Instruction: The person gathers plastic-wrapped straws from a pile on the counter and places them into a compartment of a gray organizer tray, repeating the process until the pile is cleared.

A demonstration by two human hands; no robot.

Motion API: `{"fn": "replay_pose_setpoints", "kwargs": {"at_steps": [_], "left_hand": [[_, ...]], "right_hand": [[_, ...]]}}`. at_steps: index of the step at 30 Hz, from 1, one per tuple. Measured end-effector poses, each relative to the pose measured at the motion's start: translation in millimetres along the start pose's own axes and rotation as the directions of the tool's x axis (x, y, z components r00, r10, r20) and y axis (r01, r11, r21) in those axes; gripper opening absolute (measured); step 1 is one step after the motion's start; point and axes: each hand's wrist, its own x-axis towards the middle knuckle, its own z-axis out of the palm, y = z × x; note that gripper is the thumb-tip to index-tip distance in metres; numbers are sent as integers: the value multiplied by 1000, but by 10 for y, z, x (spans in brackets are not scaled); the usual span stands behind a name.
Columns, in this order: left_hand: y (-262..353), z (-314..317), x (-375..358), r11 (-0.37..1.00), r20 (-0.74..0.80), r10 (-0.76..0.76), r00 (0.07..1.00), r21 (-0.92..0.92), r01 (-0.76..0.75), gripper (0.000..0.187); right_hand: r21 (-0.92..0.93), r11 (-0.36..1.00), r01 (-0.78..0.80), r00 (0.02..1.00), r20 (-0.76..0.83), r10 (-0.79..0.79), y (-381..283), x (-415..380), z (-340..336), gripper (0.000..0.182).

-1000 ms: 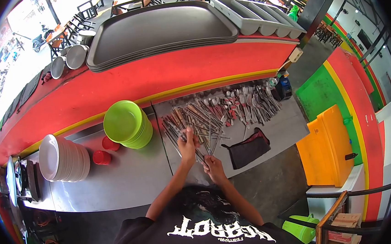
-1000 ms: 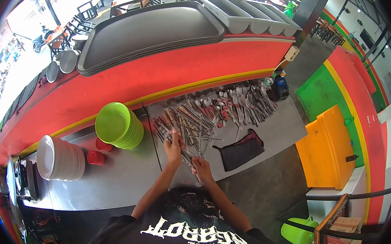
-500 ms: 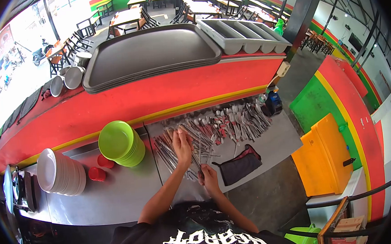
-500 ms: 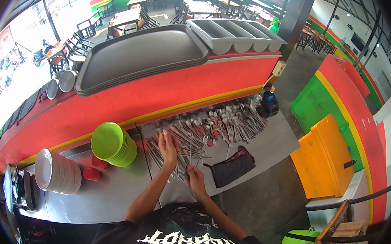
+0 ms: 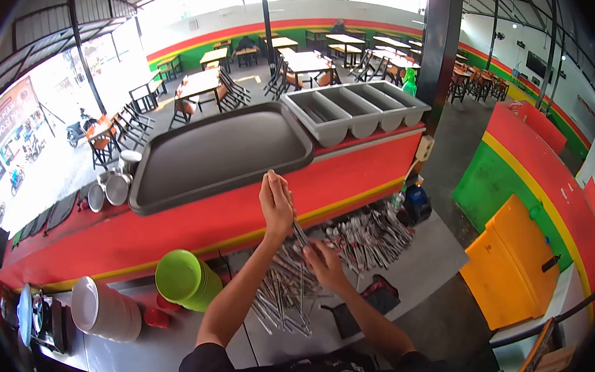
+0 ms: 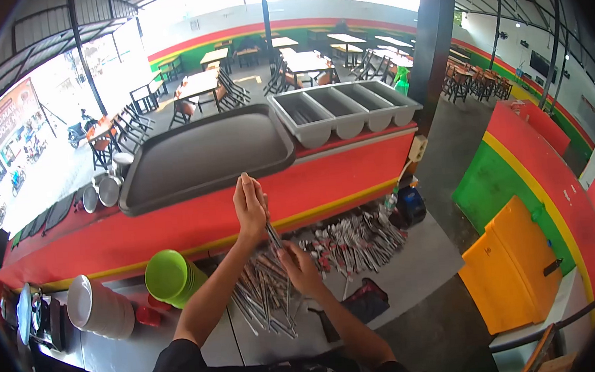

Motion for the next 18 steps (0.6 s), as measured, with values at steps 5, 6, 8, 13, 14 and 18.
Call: {"fn": "replay_pose_setpoints", "kwargs": {"at_steps": [5, 6, 8, 13, 14, 18], "left_hand": [[183, 539, 993, 976, 172, 107, 979, 170, -136, 39], [152, 628, 1232, 963, 219, 115, 969, 213, -162, 39], [11, 738, 1755, 944, 266, 65, 962, 297, -146, 39], [-848, 661, 3075, 892, 177, 63, 982, 431, -135, 43], [-996, 603, 3276, 850, 142, 116, 983, 497, -173, 43], [-871, 827, 3221, 773, 22, -302, 953, 591, 231, 51]], "right_hand": [[-213, 946, 245, 963, 166, -212, -818, 1045, -482, 27], [-224, 934, 278, 952, 194, -237, -936, 1249, -583, 27], [-332, 891, 310, 950, 156, -272, -1014, 1724, -801, 23], [-655, 702, 280, 960, 184, -211, -1303, 2916, -1255, 21], [-714, 637, 291, 956, 193, -221, -1289, 3095, -1324, 22], [-830, 479, 286, 956, 216, -196, -1165, 3505, -1610, 26]]}}
